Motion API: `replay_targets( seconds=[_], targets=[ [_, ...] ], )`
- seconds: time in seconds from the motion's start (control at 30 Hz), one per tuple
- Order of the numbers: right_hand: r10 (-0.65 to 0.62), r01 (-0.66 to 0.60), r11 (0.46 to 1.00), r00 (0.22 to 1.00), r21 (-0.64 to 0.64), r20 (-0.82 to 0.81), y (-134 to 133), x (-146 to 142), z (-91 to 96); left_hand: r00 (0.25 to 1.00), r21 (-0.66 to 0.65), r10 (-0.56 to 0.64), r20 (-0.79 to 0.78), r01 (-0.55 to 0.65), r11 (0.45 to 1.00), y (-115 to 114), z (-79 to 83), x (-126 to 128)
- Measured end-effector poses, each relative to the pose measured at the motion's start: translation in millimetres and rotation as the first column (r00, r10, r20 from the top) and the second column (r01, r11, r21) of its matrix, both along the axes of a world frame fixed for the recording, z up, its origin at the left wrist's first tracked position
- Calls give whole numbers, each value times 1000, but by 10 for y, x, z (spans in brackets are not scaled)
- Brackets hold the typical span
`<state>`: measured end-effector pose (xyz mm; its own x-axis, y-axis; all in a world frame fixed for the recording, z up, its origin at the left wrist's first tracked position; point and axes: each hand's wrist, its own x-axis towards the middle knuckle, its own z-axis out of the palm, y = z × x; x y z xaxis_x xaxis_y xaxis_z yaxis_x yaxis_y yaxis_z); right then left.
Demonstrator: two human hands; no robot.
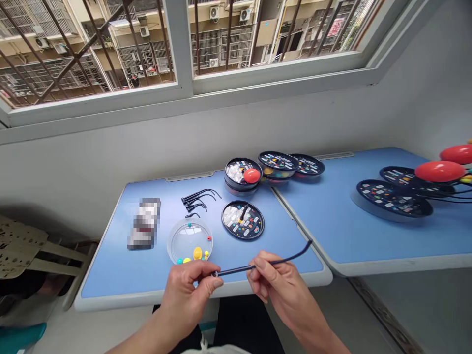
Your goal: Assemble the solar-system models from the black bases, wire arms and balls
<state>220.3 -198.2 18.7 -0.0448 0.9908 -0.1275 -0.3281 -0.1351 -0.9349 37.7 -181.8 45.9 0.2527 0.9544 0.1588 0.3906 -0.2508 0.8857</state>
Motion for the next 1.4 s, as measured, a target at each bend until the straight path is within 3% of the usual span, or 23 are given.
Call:
replay_targets(
  seconds=[0.2,0.37,0.5,0.67,0.87,1.1,1.4],
  targets=[
    [-167,173,979,984,108,-60,331,283,46,998,5,-32,-52,32,999,443,60,455],
    [-157,164,985,981,54,-117,657,450,90,996,52,-71,-62,74,996,831,104,784],
    [-182,184,983,970,-7,-162,885,510,42,981,155,-107,-160,132,979,1056,88,922],
    [-219,219,975,956,-18,-195,1088,594,22,955,162,-147,-259,193,968,1269,54,970],
    [-202,193,979,953,-63,-227,1153,676,21,922,100,-184,-339,230,968,1387,37,891],
    [-165,147,985,954,-90,-249,1164,639,-32,927,50,-198,-320,225,973,1382,17,860],
    [-162,139,984,959,-112,-232,1179,630,-110,931,75,-218,-293,249,966,1376,-7,907]
  ],
)
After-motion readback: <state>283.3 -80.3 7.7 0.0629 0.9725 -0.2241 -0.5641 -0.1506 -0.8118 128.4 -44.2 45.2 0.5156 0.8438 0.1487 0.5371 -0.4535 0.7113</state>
